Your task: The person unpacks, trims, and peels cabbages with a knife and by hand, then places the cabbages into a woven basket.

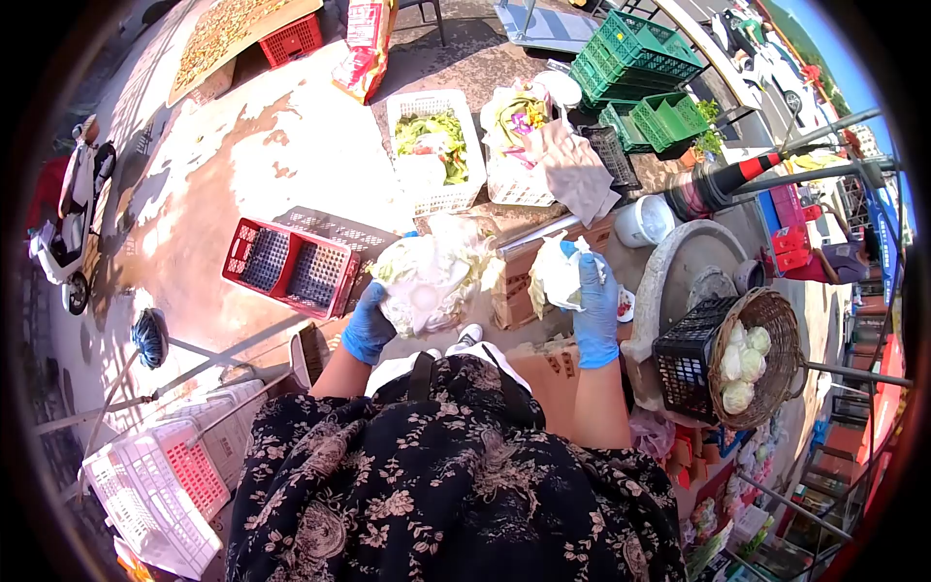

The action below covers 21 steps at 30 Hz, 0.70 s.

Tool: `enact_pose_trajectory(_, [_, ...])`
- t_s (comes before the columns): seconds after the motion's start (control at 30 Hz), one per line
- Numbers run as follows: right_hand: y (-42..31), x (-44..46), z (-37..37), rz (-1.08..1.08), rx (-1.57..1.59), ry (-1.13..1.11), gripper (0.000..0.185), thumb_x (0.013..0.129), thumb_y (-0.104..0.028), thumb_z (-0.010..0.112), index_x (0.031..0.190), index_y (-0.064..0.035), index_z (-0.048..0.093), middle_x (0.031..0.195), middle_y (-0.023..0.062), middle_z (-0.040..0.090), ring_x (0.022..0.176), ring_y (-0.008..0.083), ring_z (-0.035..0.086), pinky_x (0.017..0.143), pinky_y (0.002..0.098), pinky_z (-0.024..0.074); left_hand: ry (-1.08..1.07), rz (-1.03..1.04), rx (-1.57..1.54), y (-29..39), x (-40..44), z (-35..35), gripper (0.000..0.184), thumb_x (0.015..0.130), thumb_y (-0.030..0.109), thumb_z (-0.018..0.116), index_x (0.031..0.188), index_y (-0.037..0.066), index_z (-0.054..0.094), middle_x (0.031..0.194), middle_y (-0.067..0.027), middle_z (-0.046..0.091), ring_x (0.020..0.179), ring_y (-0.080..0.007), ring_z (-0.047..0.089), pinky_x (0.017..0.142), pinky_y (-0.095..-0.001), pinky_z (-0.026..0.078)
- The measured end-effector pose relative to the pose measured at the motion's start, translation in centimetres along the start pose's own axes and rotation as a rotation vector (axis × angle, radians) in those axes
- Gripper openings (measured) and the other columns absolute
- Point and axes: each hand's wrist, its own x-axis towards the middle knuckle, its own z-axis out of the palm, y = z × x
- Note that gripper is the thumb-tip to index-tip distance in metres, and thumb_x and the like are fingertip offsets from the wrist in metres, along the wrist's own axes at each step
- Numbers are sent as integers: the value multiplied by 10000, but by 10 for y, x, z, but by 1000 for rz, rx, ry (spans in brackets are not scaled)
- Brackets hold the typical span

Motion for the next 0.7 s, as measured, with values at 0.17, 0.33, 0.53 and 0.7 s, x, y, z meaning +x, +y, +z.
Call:
enact_pose_trajectory(0.17, [25, 79, 18, 80, -96, -87, 388, 899, -325, 577, 1097, 9, 578, 1005, 54, 616, 888, 92, 552, 784, 232, 450, 147, 153, -9, 23, 5, -17, 869, 766, 545, 604, 1378, 19, 281, 1361, -167, 400, 1236, -311, 421, 1044, -430, 345])
enact_pose_trajectory(0.33, [40, 174, 69, -55, -294, -140, 360, 897, -289, 588, 1104, 5, 562, 969, 38, 605, 856, 88, 540, 768, 226, 443, 256, 238, -38, 51, 34, -24, 901, 751, 593, 595, 1371, 15, 291, 1346, -165, 416, 1213, -302, 443, 1032, -441, 355])
enact_pose_trajectory(0.53, [55, 316, 145, 178, 95, -279, 333, 909, -248, 569, 1157, -29, 537, 1020, 37, 592, 912, 87, 546, 736, 249, 467, 166, 175, -49, 110, 115, -51, 921, 735, 594, 615, 1380, 31, 275, 1358, -165, 396, 1222, -317, 428, 1028, -460, 357])
enact_pose_trajectory(0.7, [49, 375, 201, 295, -257, -213, 693, 826, -452, 628, 1341, -62, 377, 1004, -5, 573, 829, 70, 548, 671, 242, 474, -6, -43, 22, 184, 205, -101, 860, 751, 505, 641, 1380, 39, 283, 1358, -153, 402, 1226, -307, 428, 1032, -438, 355])
